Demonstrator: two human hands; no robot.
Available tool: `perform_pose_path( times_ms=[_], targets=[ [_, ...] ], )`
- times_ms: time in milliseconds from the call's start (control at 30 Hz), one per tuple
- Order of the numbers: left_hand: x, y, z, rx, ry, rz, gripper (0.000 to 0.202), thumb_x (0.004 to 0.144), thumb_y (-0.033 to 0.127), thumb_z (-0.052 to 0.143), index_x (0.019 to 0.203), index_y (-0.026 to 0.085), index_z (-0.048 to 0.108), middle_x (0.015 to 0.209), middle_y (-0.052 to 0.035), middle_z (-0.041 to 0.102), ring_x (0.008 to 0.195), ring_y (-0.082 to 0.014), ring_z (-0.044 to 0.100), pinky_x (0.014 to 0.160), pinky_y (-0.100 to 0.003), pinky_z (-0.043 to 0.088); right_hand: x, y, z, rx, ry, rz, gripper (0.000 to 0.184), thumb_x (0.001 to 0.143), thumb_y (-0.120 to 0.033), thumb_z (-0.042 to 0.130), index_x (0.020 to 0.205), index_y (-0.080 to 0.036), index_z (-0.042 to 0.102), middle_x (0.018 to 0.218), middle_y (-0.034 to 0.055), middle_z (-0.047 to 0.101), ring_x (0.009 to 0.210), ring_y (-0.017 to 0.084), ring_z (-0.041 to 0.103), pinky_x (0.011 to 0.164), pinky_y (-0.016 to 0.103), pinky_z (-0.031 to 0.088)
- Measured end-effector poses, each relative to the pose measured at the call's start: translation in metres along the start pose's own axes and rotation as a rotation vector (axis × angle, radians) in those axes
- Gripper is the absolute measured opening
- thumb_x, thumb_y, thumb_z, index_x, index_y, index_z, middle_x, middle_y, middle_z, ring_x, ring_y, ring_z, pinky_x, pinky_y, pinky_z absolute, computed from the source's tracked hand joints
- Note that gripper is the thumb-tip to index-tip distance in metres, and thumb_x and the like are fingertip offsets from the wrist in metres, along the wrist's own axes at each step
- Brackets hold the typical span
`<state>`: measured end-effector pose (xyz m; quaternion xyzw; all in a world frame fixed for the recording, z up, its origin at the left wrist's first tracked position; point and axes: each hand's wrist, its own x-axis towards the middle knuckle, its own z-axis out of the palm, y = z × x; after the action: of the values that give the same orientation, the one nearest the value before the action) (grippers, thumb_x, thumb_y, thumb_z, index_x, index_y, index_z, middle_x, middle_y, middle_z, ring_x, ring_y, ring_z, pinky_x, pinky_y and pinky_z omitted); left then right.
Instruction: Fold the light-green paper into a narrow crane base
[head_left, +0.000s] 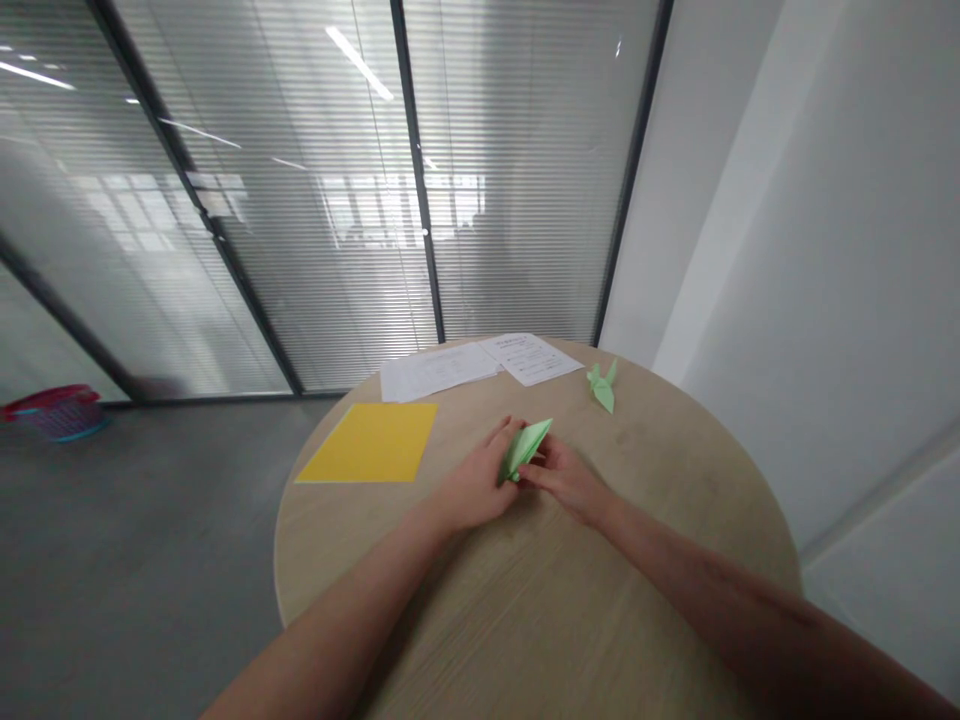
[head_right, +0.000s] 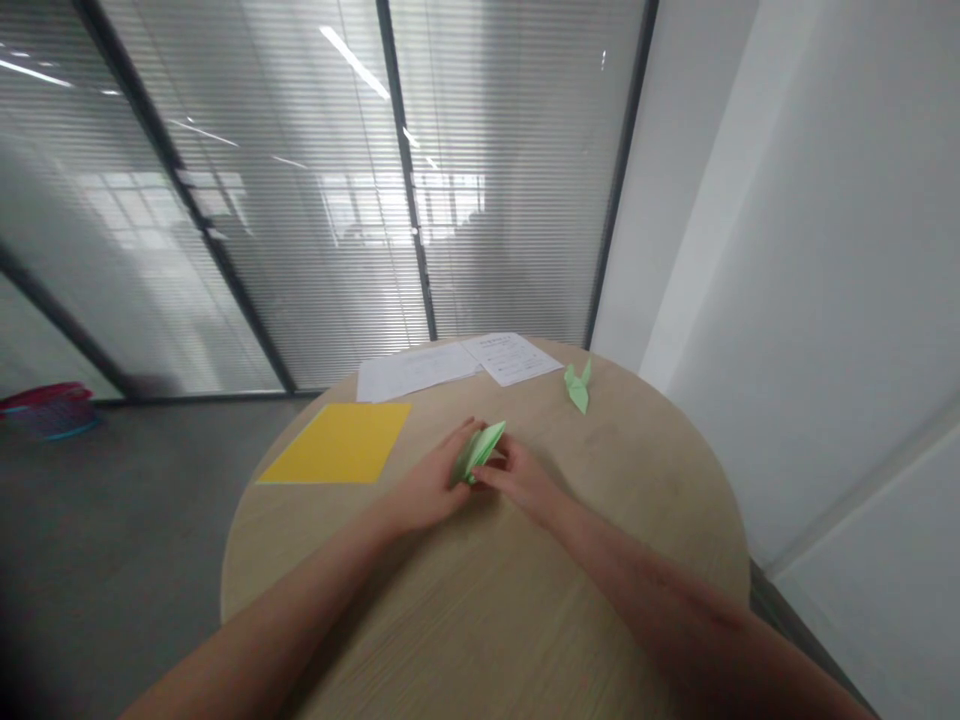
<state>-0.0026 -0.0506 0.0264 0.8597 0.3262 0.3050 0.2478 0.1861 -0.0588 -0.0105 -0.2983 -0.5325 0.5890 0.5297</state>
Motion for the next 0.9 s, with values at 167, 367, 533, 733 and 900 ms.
perform_pose_path(
  times_ms=[167,367,533,733,900],
  targets=[
    [0.002,0.0,0.0,-0.037,0.038,-0.023,0.083,0.076,0.012,0.057,0.157,0.018,0.042,0.164,-0.012,0.044,0.153,-0.0316,0.039,0.13,-0.051,0.026,0.0,0.0,0.001,-0.015,0.01,0.009,0.056,0.074,-0.032,0.085,0.127,-0.029,0.065,0.124,0.0065,0.072,0.11,0.029,0.069,0.087,0.043,0.06],
    [0.005,-0.006,0.006,0.0,0.109,-0.127,0.075,0.082,0.011,0.051,0.157,0.014,0.044,0.159,-0.0143,0.051,0.147,-0.0316,0.049,0.126,-0.05,0.034,-0.001,0.006,0.009,-0.051,0.082,0.052,0.065,0.076,-0.031,0.076,0.138,-0.03,0.058,0.129,0.0069,0.071,0.114,0.03,0.068,0.086,0.043,0.06],
    [0.006,-0.002,0.008,0.031,0.159,-0.169,0.063,0.09,0.011,0.046,0.152,0.014,0.05,0.154,-0.0142,0.057,0.141,-0.0291,0.055,0.123,-0.049,0.038,-0.003,0.009,0.021,-0.123,0.147,0.105,0.047,0.08,-0.028,0.068,0.125,-0.024,0.061,0.114,0.0083,0.074,0.099,0.028,0.072,0.077,0.038,0.062],
    [0.009,0.012,0.011,0.029,0.195,-0.203,0.055,0.091,0.008,0.046,0.145,0.013,0.058,0.147,-0.0142,0.063,0.136,-0.0278,0.06,0.12,-0.045,0.043,-0.002,0.005,0.029,-0.272,0.186,0.182,0.023,0.089,-0.031,0.057,0.108,-0.019,0.06,0.079,0.0039,0.07,0.059,0.019,0.068,0.051,0.029,0.056],
    [0.013,0.017,0.006,-0.003,0.234,-0.292,0.05,0.095,0.01,0.044,0.141,0.016,0.063,0.139,-0.0112,0.069,0.129,-0.0265,0.065,0.113,-0.04,0.047,-0.002,-0.008,0.027,-0.45,0.237,0.144,0.032,0.09,-0.021,0.054,0.121,-0.02,0.06,0.055,-0.0069,0.055,0.041,0.014,0.055,0.04,0.021,0.043]
  ],
)
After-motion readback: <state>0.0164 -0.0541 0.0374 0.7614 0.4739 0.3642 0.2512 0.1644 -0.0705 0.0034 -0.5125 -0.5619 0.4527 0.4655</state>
